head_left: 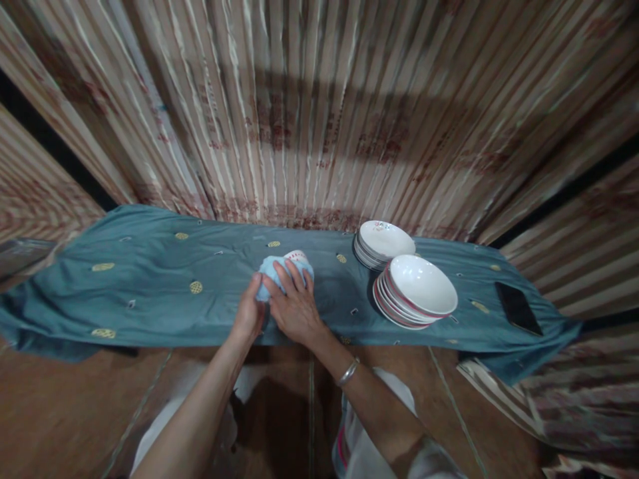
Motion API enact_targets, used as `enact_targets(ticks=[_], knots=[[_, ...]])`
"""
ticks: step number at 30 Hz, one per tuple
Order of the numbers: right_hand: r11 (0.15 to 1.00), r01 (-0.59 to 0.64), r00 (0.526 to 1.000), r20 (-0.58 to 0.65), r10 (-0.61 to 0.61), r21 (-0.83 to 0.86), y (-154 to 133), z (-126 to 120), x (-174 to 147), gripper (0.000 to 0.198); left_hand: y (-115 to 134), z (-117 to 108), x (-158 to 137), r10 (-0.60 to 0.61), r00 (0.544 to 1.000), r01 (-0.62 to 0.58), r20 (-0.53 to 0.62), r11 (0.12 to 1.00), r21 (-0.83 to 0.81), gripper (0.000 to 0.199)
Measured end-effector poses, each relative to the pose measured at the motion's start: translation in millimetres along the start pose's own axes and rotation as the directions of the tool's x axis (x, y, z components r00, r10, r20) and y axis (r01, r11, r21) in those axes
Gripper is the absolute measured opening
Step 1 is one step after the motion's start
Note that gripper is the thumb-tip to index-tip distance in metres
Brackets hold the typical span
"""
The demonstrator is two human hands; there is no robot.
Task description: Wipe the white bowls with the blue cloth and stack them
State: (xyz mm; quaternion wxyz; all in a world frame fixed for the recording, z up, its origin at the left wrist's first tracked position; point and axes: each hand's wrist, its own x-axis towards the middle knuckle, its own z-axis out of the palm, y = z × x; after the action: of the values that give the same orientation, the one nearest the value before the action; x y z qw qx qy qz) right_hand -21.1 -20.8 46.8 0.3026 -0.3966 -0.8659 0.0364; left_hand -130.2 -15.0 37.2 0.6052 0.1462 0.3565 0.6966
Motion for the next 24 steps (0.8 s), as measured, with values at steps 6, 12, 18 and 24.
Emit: enact_targets(ticks=[6, 12, 18, 24], knots=[[0.989, -0.113, 0.99, -0.072, 0.12, 0.091, 16.2, -6.0, 7.2, 0.045, -1.4, -0.2, 2.9, 0.083, 0.995, -0.087, 0.049, 0.992, 0.093, 0.024], [0.88, -0.241, 0.945, -0.106, 0.309, 0.41, 50.3, 6.8, 15.5, 0.047, -1.4, -3.4, 2.8, 0.071, 0.996, -0.077, 0.047, 0.985, 0.155, 0.023], [0.625, -0.363, 0.856, -0.017, 0.517, 0.691, 76.8, 30.9, 18.5, 0.049, 1.9, -4.9, 2.8, 0.043, 0.999, -0.043, 0.004, 0.993, 0.112, 0.019], [0.464, -0.415, 0.786, 0.051, 0.617, 0.783, 77.3, 51.4, 11.8, 0.053, 4.1, -6.7, 6.6, 0.055, 0.998, -0.055, -0.011, 0.998, 0.02, 0.024]])
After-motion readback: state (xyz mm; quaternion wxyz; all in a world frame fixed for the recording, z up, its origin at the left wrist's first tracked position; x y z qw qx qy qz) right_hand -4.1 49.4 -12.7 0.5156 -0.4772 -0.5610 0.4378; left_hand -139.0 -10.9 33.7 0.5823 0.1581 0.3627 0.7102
